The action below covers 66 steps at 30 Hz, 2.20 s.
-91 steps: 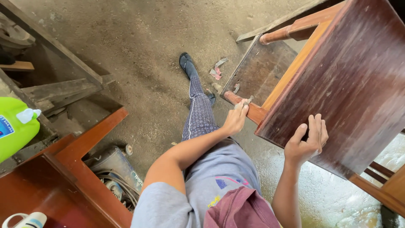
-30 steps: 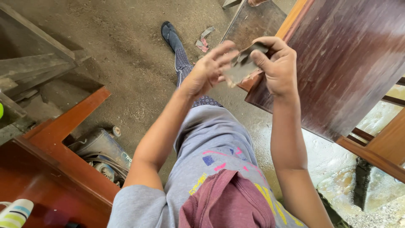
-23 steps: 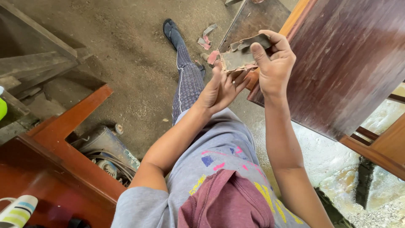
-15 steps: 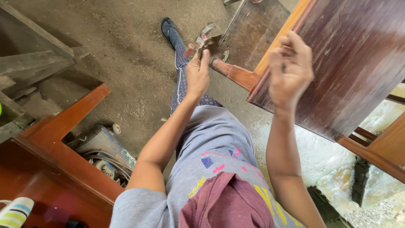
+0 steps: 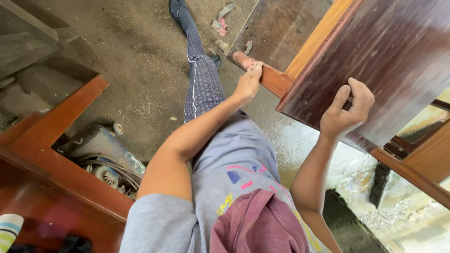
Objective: The person sands the surface and edges of a wooden chair using a piece of sandpaper. They hold the chair steady with one hand while rubbing the sandpaper back and forth with the other, focusing on the seat and the frame.
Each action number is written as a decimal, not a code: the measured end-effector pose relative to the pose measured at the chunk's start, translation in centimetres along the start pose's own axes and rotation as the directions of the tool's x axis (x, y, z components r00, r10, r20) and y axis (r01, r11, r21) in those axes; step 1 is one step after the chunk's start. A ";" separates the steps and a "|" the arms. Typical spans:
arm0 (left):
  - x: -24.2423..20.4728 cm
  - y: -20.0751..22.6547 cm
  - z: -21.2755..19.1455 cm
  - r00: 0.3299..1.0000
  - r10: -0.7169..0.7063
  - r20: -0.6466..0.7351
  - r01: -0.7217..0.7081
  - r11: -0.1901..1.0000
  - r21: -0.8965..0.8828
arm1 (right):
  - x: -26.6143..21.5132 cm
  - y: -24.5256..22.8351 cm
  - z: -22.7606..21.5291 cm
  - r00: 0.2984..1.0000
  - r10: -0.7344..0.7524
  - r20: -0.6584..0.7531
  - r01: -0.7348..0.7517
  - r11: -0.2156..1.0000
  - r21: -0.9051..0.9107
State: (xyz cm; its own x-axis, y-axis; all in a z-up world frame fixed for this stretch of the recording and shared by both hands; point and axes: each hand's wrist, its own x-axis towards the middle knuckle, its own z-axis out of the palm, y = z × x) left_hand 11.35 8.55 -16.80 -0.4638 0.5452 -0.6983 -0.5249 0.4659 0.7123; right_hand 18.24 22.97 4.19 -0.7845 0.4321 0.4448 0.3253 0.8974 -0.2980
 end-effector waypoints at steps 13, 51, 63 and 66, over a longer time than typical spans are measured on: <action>-0.9 0.4 0.2 0.997 0.007 0.071 -0.017 0.989 0.148 | -2.4 -0.3 -1.8 0.999 -0.044 0.024 0.045 0.998 -0.041; 0.7 1.3 0.5 0.987 -0.159 0.015 0.156 0.982 0.106 | -3.3 1.4 -1.8 0.986 0.095 -0.134 -0.111 0.986 -0.123; 3.4 -2.2 0.0 0.998 0.027 0.065 -0.036 0.988 0.150 | -3.3 1.4 -1.9 0.983 0.111 -0.144 -0.127 0.986 -0.109; 1.1 -0.2 0.0 0.995 -0.095 0.034 0.087 0.980 0.179 | -3.5 1.5 -1.9 0.983 0.104 -0.148 -0.121 0.987 -0.109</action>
State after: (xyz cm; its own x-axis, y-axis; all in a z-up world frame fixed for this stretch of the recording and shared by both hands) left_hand 10.96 9.07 -17.67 -0.3871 0.5222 -0.7599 -0.4273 0.6287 0.6498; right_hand 22.45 23.03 3.79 -0.6595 0.5318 0.5312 0.4736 0.8428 -0.2558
